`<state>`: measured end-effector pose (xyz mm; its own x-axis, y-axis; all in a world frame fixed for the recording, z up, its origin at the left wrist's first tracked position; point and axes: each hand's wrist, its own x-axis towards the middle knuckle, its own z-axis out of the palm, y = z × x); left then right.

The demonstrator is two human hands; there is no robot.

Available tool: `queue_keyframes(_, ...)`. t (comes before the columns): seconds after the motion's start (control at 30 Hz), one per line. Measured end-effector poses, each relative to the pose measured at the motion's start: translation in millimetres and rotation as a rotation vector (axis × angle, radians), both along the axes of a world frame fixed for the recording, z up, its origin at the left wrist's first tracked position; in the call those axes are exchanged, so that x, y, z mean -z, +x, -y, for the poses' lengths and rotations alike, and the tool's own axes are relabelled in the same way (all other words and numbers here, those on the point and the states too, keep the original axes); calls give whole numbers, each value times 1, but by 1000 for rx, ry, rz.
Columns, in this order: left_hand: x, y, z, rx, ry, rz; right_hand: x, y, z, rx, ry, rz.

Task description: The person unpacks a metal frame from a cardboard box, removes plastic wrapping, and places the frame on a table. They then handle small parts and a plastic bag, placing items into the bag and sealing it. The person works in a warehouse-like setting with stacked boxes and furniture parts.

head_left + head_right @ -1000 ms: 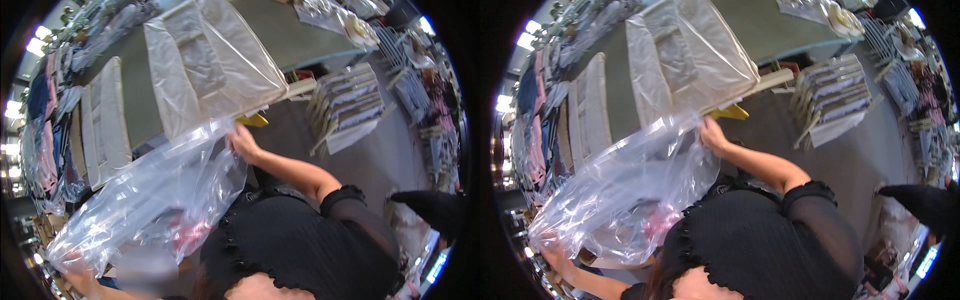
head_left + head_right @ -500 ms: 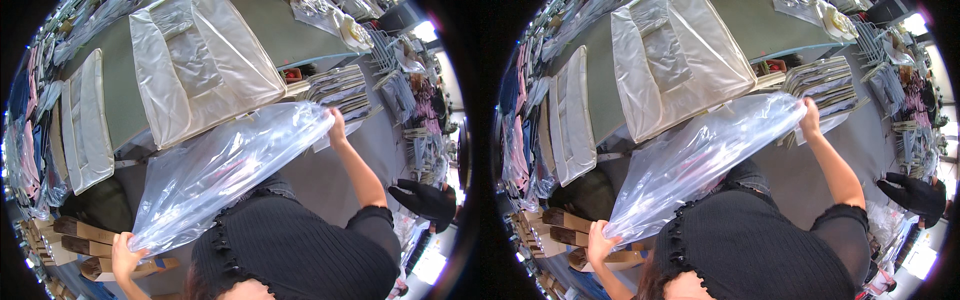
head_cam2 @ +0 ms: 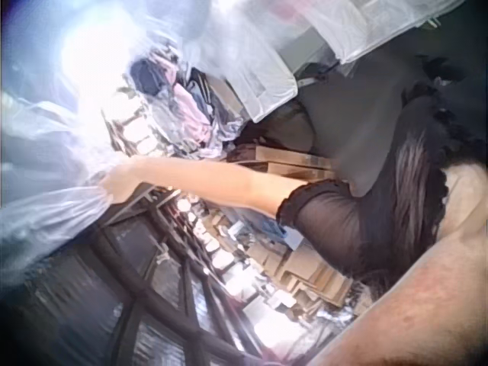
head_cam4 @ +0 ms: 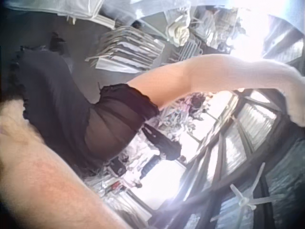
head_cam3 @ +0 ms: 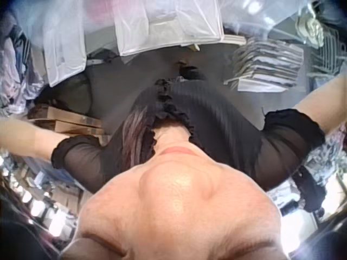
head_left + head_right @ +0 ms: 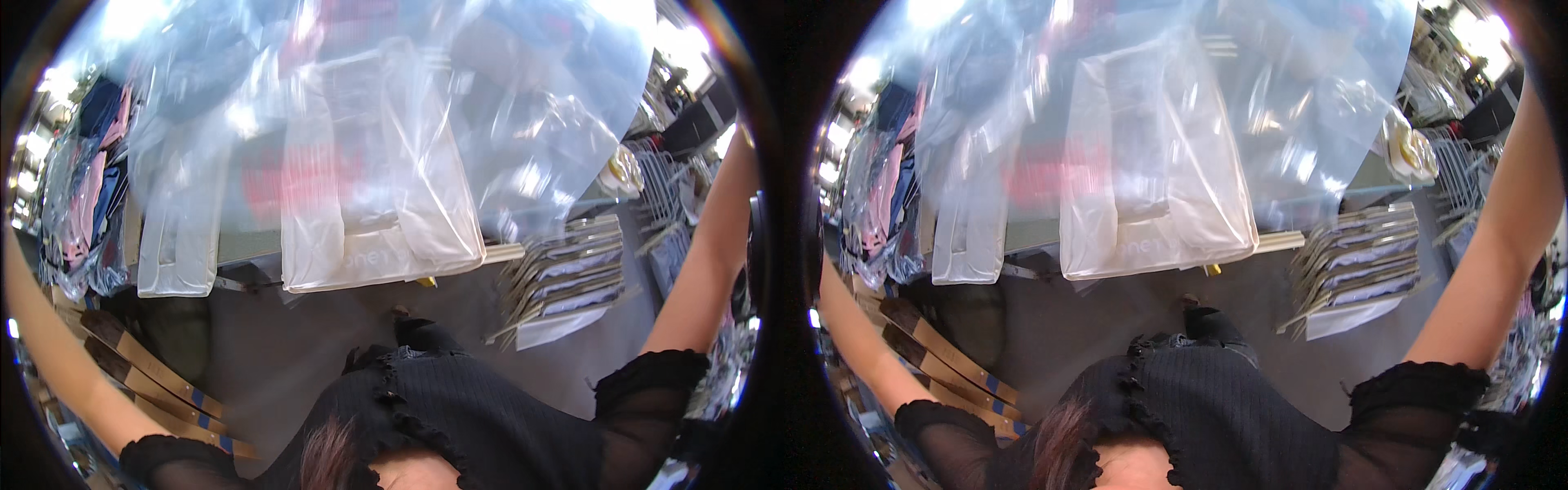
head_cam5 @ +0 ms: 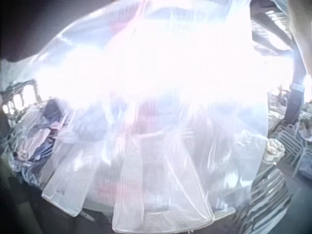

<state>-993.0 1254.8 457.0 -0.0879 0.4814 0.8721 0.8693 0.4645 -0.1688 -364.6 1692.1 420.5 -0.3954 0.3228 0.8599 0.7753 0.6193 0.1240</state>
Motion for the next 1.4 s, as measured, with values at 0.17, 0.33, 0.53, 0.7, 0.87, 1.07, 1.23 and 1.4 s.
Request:
queue_keyframes(0.17,212,5,-46,-26,-390,625,215,35,-71,309,-402,178)
queue_keyframes(0.33,488,86,10,-139,-400,1843,490,51,49,126,-1309,763)
queue_keyframes(0.53,632,141,-4,50,-270,2393,577,136,53,56,-1324,647)
queue_keyframes(0.7,569,167,53,35,-468,2354,538,122,139,198,-1444,786)
queue_keyframes(0.87,526,163,114,-222,-686,1885,491,145,162,145,-1469,813)
queue_keyframes(1.07,400,101,61,450,-104,2301,278,20,110,119,-1829,126)
queue_keyframes(1.23,356,-35,-29,-33,-1429,836,262,-30,-39,80,-1717,1213)
queue_keyframes(1.4,134,-141,-188,-111,-376,175,103,-183,-131,3,-540,931)
